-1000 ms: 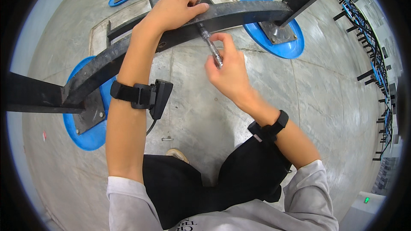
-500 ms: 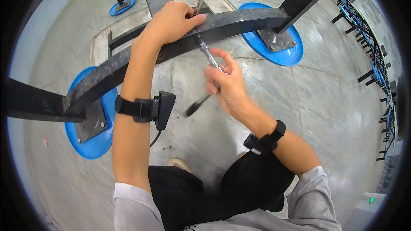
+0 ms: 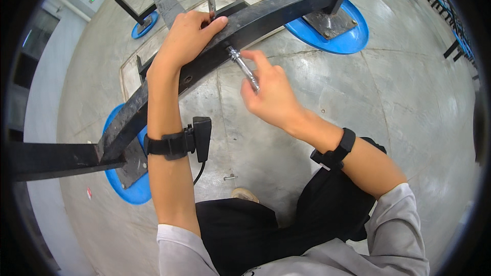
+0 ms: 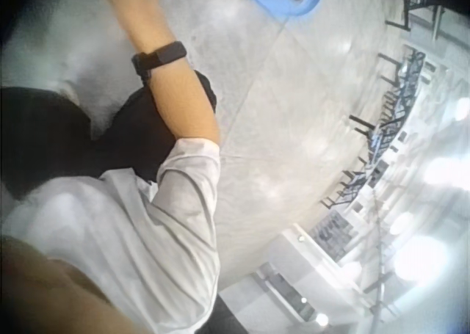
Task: The person uses a socket wrench and a combination wrench to loosen and remove bolts from a metal table frame, then walks to a tool kit on another table to retrieve and use a screwdriver on a different part of the frame.
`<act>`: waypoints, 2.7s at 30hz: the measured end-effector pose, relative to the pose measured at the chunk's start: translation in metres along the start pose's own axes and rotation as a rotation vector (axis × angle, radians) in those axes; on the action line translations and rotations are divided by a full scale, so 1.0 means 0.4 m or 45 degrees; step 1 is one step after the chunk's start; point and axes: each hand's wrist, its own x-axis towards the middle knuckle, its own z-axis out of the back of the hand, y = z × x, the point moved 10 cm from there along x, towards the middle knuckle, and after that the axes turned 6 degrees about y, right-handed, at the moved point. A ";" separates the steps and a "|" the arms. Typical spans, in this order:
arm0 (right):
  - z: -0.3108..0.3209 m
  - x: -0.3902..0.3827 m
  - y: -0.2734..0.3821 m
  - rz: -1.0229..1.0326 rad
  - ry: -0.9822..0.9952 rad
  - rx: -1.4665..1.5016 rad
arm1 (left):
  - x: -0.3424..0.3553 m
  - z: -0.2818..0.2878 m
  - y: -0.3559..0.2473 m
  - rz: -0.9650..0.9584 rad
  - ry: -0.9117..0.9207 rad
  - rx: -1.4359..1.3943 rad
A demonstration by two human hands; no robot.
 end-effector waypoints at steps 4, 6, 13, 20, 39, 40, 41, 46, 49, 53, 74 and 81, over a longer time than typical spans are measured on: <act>-0.010 0.001 0.021 0.067 0.160 -0.477 | -0.027 -0.012 -0.013 0.115 0.165 -0.003; -0.012 -0.001 0.011 -0.004 0.212 -0.538 | -0.031 -0.015 -0.030 0.092 0.186 0.017; -0.001 -0.005 -0.034 -0.167 0.093 0.254 | -0.018 -0.030 -0.035 0.213 0.088 0.277; -0.085 -0.037 -0.084 -0.498 0.121 1.537 | -0.023 -0.027 -0.032 0.274 0.101 0.243; -0.011 -0.012 -0.006 0.053 0.256 0.229 | -0.020 -0.022 -0.036 0.253 0.023 0.299; -0.009 -0.018 0.000 0.107 0.250 0.318 | -0.020 -0.020 -0.038 0.228 -0.002 0.283; -0.014 -0.023 -0.013 0.065 0.268 0.394 | -0.021 -0.022 -0.037 0.220 -0.005 0.275; -0.003 -0.037 -0.065 -0.073 0.078 0.703 | -0.026 -0.022 -0.035 0.154 -0.031 0.236; -0.013 -0.037 -0.074 -0.129 0.068 0.849 | -0.022 -0.019 -0.041 0.087 -0.031 0.231; -0.062 -0.043 -0.075 -0.298 0.193 1.266 | -0.016 -0.017 -0.048 0.038 -0.015 0.280; -0.075 -0.034 -0.074 -0.369 0.173 1.017 | -0.029 -0.030 -0.061 0.287 -0.140 0.539; -0.102 -0.043 -0.089 -0.457 0.289 1.579 | -0.013 -0.029 -0.068 0.163 -0.114 0.461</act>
